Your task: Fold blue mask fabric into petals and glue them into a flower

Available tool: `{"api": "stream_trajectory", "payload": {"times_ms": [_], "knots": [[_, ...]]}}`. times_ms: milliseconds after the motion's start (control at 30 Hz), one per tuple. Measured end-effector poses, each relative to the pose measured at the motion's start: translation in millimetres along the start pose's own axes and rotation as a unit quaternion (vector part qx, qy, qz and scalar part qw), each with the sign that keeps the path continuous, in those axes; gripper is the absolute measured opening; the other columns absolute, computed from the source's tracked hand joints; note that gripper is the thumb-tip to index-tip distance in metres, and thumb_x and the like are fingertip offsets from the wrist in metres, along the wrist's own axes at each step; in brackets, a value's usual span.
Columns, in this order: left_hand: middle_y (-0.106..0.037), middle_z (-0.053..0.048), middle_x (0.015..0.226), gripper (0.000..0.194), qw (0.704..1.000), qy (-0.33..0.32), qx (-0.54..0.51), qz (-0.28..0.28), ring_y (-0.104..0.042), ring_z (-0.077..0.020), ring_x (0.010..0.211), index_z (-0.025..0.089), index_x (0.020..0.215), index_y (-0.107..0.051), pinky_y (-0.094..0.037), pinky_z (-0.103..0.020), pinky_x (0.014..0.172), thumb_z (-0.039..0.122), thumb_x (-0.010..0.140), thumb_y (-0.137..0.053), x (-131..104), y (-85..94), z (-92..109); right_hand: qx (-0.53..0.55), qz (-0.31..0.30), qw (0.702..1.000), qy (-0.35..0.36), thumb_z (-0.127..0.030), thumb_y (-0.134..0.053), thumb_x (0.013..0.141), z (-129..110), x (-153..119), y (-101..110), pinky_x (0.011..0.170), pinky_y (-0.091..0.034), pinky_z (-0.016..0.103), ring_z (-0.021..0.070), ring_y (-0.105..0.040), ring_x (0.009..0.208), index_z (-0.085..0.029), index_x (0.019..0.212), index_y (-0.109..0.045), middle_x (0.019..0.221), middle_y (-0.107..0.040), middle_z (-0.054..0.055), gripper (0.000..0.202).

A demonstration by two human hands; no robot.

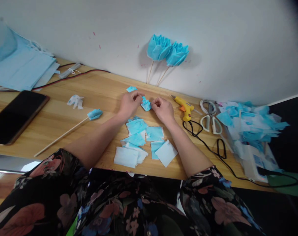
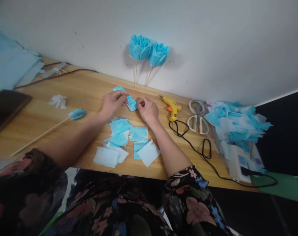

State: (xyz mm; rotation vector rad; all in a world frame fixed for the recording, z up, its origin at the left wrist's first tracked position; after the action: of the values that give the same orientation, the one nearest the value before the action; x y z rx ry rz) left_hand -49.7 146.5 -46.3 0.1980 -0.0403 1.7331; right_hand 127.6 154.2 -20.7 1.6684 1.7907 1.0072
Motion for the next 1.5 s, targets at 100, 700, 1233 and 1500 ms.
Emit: {"api": "stream_trajectory", "payload": {"times_ms": [100, 700, 1233, 1500], "knots": [[-0.071, -0.001, 0.074, 0.020, 1.000, 0.007, -0.006, -0.003, -0.069, -0.0131, 0.071, 0.017, 0.095, -0.073, -0.054, -0.022, 0.066, 0.016, 0.085, -0.055, -1.4, -0.6, 2.3, -0.030, -0.003, 0.999, -0.012, -0.029, -0.060, 0.086, -3.5, -1.5, -0.1, 0.068, -0.041, 0.032, 0.0222, -0.067, 0.079, -0.023, 0.084, -0.069, 0.086, -0.077, 0.003, 0.011], [-0.070, 0.000, 0.070, 0.020, 1.000, 0.005, -0.005, -0.004, -0.067, -0.0121, 0.066, 0.018, 0.093, -0.073, -0.052, -0.022, 0.063, 0.016, 0.086, -0.055, 0.1, -1.0, -1.1, 0.051, 0.021, 0.987, 0.149, -0.022, -0.054, 0.085, -13.6, -6.3, 14.0, 0.085, -0.050, 0.034, 0.0215, -0.065, 0.088, -0.023, 0.092, -0.068, 0.094, -0.073, 0.005, 0.016], [-0.070, 0.000, 0.071, 0.019, 1.000, 0.002, -0.009, -0.002, -0.066, -0.0113, 0.066, 0.017, 0.092, -0.072, -0.053, -0.021, 0.065, 0.015, 0.085, -0.055, -0.5, -1.3, 0.6, -0.111, -0.063, 0.946, 0.296, -0.008, -0.047, 0.085, -31.7, -19.3, -1.7, 0.097, -0.046, 0.043, 0.0282, -0.061, 0.106, -0.021, 0.107, -0.077, 0.113, -0.075, 0.009, 0.040], [-0.071, -0.002, 0.081, 0.016, 0.999, -0.006, -0.050, 0.020, -0.067, -0.0103, 0.070, 0.017, 0.090, -0.069, -0.053, -0.021, 0.067, 0.017, 0.087, -0.054, -4.6, 7.2, 16.0, -0.174, -0.074, 0.947, 0.259, -0.006, -0.048, 0.087, -37.7, -21.7, -2.6, 0.093, -0.047, 0.041, 0.0300, -0.060, 0.109, -0.021, 0.113, -0.076, 0.118, -0.075, 0.009, 0.041]]}}
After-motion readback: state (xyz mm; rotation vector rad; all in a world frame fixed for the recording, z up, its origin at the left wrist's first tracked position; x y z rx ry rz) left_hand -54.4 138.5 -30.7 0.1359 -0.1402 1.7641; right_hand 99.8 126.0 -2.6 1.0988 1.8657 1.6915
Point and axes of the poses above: each hand's wrist, its own x-axis towards the middle knuckle, its own y-axis out of the back of the hand, z = x × y, the point moved 7 cm from there along x, towards the middle knuckle
